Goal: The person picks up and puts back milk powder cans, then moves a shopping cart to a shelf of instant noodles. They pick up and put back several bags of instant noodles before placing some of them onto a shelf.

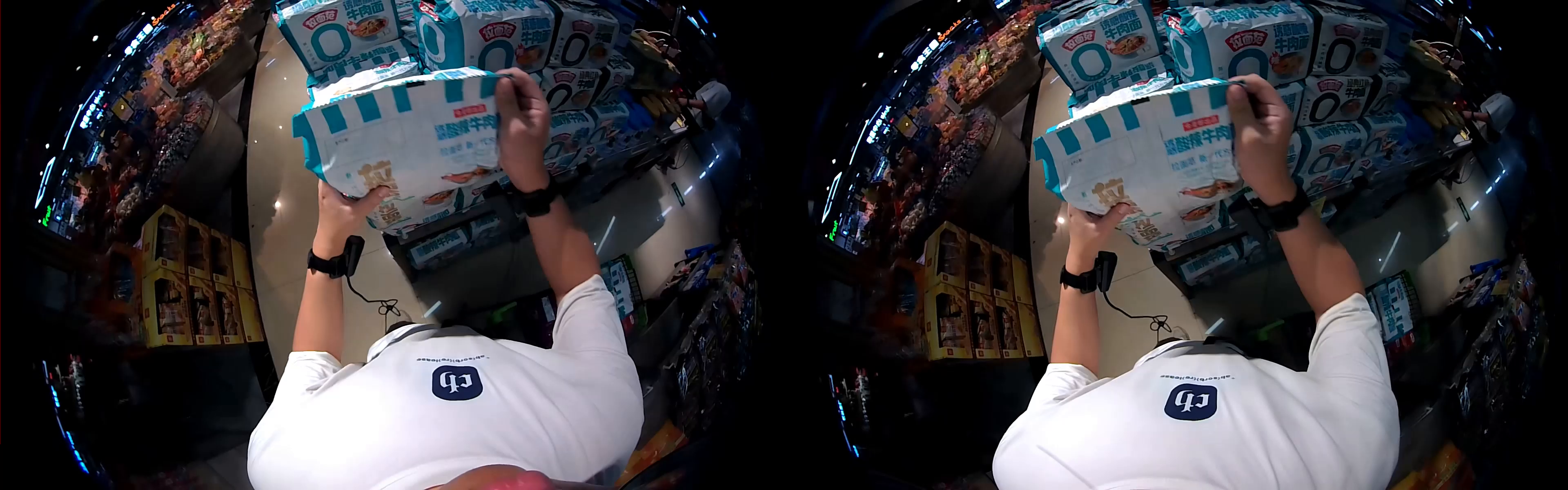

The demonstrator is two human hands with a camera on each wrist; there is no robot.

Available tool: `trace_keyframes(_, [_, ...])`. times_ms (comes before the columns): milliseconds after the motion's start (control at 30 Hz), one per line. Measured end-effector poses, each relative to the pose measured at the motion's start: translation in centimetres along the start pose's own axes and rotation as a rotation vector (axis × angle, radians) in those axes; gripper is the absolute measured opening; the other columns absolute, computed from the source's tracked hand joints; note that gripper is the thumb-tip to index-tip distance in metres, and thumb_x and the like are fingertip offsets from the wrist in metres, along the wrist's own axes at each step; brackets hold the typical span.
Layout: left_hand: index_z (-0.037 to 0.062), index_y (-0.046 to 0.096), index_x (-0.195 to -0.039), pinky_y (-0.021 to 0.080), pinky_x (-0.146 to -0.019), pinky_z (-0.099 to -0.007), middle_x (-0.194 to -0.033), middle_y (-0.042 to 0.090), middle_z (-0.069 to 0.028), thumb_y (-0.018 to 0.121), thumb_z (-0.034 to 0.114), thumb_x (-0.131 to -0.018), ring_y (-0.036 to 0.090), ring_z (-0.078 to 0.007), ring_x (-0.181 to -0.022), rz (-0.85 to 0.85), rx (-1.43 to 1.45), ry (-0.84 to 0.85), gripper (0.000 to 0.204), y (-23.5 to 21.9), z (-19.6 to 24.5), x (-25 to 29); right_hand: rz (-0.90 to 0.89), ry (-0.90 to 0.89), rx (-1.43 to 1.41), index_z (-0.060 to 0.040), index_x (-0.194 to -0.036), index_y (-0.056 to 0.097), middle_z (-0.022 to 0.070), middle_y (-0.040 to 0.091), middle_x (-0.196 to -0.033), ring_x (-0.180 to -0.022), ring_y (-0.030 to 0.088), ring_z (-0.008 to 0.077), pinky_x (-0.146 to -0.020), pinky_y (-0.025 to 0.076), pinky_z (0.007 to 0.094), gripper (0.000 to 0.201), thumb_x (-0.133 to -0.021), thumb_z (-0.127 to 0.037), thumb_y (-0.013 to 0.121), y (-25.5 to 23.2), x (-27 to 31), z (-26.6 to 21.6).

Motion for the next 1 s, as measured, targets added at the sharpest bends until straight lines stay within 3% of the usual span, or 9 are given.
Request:
trace_keyframes(100, [-0.0031, 0.055, -0.116, 0.056, -0.081, -0.0331, -0.108, 0.068, -0.0125, 0.079, 0.002, -0.080, 0.068, -0.0202, -0.095, -0.061, -0.151, -0.203, 0.044, -2.3, -4.4, -0.7, -0.096, 0.029, 0.093, -0.0018, -0.096, 0.064, -0.0058, 0.054, -0.076, -0.067, 0.040, 0.0018, -0.057, 0.034, 0.0197, 0.020, -0.100, -0.021, 0.062, 3.4, -1.7, 4.7])
trace_keyframes(233, [-0.0022, 0.043, -0.131, 0.056, -0.080, -0.0323, -0.113, 0.065, -0.0134, 0.074, 0.000, -0.084, 0.067, -0.0183, -0.094, 0.038, -0.142, 0.000, 0.056, -3.5, -5.7, -0.7, -0.098, 0.000, 0.394, -0.0013, -0.099, 0.065, 0.0021, 0.060, -0.078, -0.067, 0.050, 0.0103, -0.060, 0.042, 0.0259, 0.020, -0.100, -0.021, 0.061, 4.0, -2.0, 8.9])
trace_keyframes(300, [-0.0020, 0.036, -0.137, 0.055, -0.083, -0.0325, -0.118, 0.063, -0.0143, 0.075, 0.002, -0.084, 0.066, -0.0190, -0.099, 0.076, 0.034, -0.091, 0.066, -3.8, -8.0, -0.5, -0.103, -0.017, 0.544, -0.0012, -0.101, 0.065, 0.0056, 0.063, -0.081, -0.069, 0.055, 0.0144, -0.062, 0.046, 0.0286, 0.021, -0.100, -0.021, 0.060, 4.2, -1.6, 9.9])
trace_keyframes(433, [-0.0025, 0.032, -0.138, 0.054, -0.087, -0.0333, -0.119, 0.061, -0.0156, 0.081, 0.008, -0.080, 0.063, -0.0223, -0.105, 0.016, -0.070, -0.171, 0.076, -3.6, -8.6, -1.4, -0.140, 0.018, 0.656, -0.0033, -0.125, 0.060, 0.0142, 0.068, -0.099, -0.089, 0.065, 0.0246, -0.078, 0.051, 0.0351, 0.031, -0.101, -0.023, 0.056, 4.8, -0.7, 8.3])
trace_keyframes(500, [-0.0024, 0.032, -0.138, 0.053, -0.088, -0.0336, -0.120, 0.061, -0.0159, 0.084, 0.010, -0.077, 0.062, -0.0219, -0.107, -0.014, -0.199, -0.158, 0.081, -3.3, -7.9, -1.5, -0.147, -0.205, 0.766, -0.0022, -0.132, 0.054, 0.0169, 0.064, -0.113, -0.103, 0.061, 0.0285, -0.092, 0.047, 0.0387, 0.041, -0.101, -0.028, 0.056, 4.8, 1.0, 6.5])
trace_keyframes(667, [-0.0016, 0.029, -0.142, 0.050, -0.095, -0.0364, -0.127, 0.057, -0.0168, 0.087, 0.011, -0.073, 0.059, -0.0239, -0.114, -0.016, 0.024, -0.140, 0.091, -3.6, -8.8, -1.3, -0.223, -0.033, 0.773, 0.0006, -0.147, 0.033, 0.0243, 0.042, -0.140, -0.126, 0.046, 0.0368, -0.105, 0.039, 0.0427, 0.068, -0.098, -0.036, 0.060, 3.3, 6.0, 8.8])
trace_keyframes(833, [0.0018, 0.025, -0.148, 0.043, -0.104, -0.0396, -0.134, 0.054, -0.0150, 0.082, 0.002, -0.064, 0.051, -0.0282, -0.125, -0.033, 0.074, -0.007, 0.102, -6.7, -12.2, -2.3, -0.176, 0.090, 0.621, 0.0004, -0.151, 0.022, 0.0245, 0.038, -0.144, -0.135, 0.039, 0.0375, -0.110, 0.036, 0.0431, 0.081, -0.094, -0.036, 0.067, 2.7, 8.5, 11.8])
trace_keyframes(900, [0.0031, 0.029, -0.146, 0.042, -0.103, -0.0396, -0.139, 0.050, -0.0143, 0.082, 0.003, -0.063, 0.050, -0.0301, -0.126, -0.081, -0.065, -0.120, 0.099, -6.8, -13.3, -2.6, -0.168, 0.073, 0.680, 0.0002, -0.151, 0.021, 0.0247, 0.037, -0.145, -0.136, 0.039, 0.0370, -0.111, 0.036, 0.0430, 0.083, -0.093, -0.035, 0.069, 3.2, 8.5, 11.5])
trace_keyframes(1000, [0.0042, 0.037, -0.142, 0.041, -0.103, -0.0390, -0.133, 0.051, -0.0130, 0.086, 0.003, -0.056, 0.049, -0.0302, -0.125, 0.036, -0.250, -0.070, 0.099, -7.6, -11.7, -2.9, -0.183, 0.135, 0.517, -0.0016, -0.153, 0.017, 0.0189, 0.045, -0.137, -0.124, 0.048, 0.0290, -0.103, 0.042, 0.0382, 0.083, -0.095, -0.035, 0.066, 4.0, 8.8, 11.7])
Point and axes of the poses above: each hand's wrist, its own x-axis away from the middle knuckle, its own y-axis out of the palm, z = x × y, the point moved 10 cm from there along -x, towards the middle knuckle
